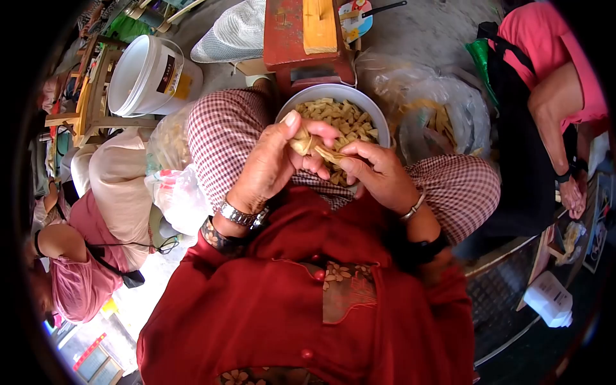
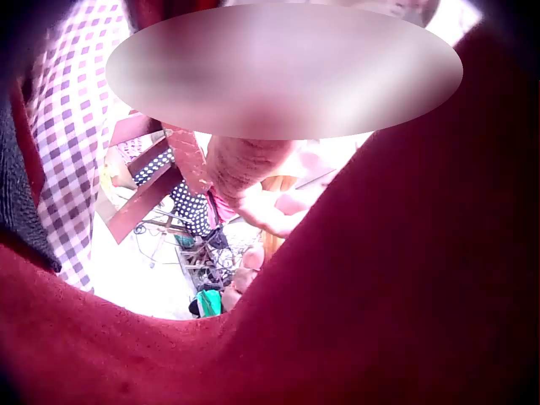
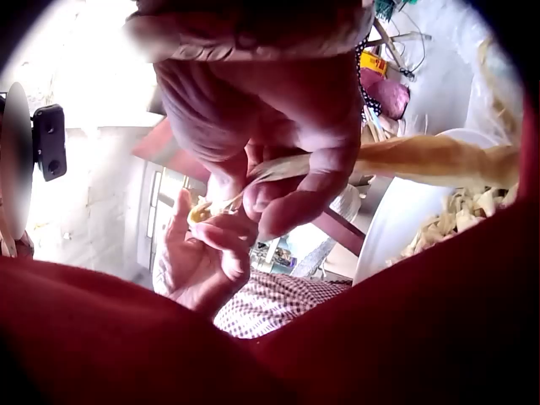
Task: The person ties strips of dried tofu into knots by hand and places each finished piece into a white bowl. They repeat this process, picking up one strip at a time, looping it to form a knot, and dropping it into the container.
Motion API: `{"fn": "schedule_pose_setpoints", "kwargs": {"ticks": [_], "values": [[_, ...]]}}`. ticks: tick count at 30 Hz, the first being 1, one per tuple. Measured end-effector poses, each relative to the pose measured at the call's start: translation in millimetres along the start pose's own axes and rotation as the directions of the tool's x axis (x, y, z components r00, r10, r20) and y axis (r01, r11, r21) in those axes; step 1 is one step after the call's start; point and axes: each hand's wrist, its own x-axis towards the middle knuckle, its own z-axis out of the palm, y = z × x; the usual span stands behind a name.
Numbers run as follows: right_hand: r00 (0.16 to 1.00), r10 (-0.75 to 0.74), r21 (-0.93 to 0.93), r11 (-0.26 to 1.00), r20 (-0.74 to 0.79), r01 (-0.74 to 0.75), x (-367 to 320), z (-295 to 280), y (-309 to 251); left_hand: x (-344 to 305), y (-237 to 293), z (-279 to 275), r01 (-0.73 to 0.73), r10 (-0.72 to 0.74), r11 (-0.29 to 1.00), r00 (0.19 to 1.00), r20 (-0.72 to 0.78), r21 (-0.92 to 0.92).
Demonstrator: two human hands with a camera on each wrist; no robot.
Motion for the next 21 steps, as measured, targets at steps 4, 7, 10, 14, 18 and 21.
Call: {"fn": "schedule_pose_setpoints", "kwargs": {"ticks": [4,7,10,14,18,21], "values": [[0.996,-0.031,-0.068,0.997,-0.078,0.025,6.3,3.5,1.6,-1.5,-2.8,-0.6,0.014,0.03,0.953,0.989,-0.142,0.302],[0.997,-0.015,-0.067,0.998,-0.074,0.01,10.0,8.0,2.7,1.6,-7.9,-4.6,0.059,0.011,0.935,0.981,-0.195,0.349],[0.999,0.002,-0.094,0.996,-0.037,-0.005,14.3,20.6,-8.1,3.7,-6.9,-8.8,0.046,0.012,0.954,0.981,-0.192,0.296],[0.978,-0.207,-0.365,0.91,0.015,0.198,26.6,25.1,-17.6,5.0,1.1,-15.5,0.029,0.016,0.97,0.984,-0.179,0.243],[0.984,-0.178,-0.315,0.934,-0.006,0.167,22.1,11.0,-38.7,4.3,23.5,-20.1,-0.044,0.063,0.996,0.963,-0.262,0.078],[0.985,-0.172,-0.33,0.93,-0.003,0.162,32.1,-1.5,-55.2,16.0,34.3,-22.1,-0.134,0.153,0.988,0.94,-0.304,0.082]]}}
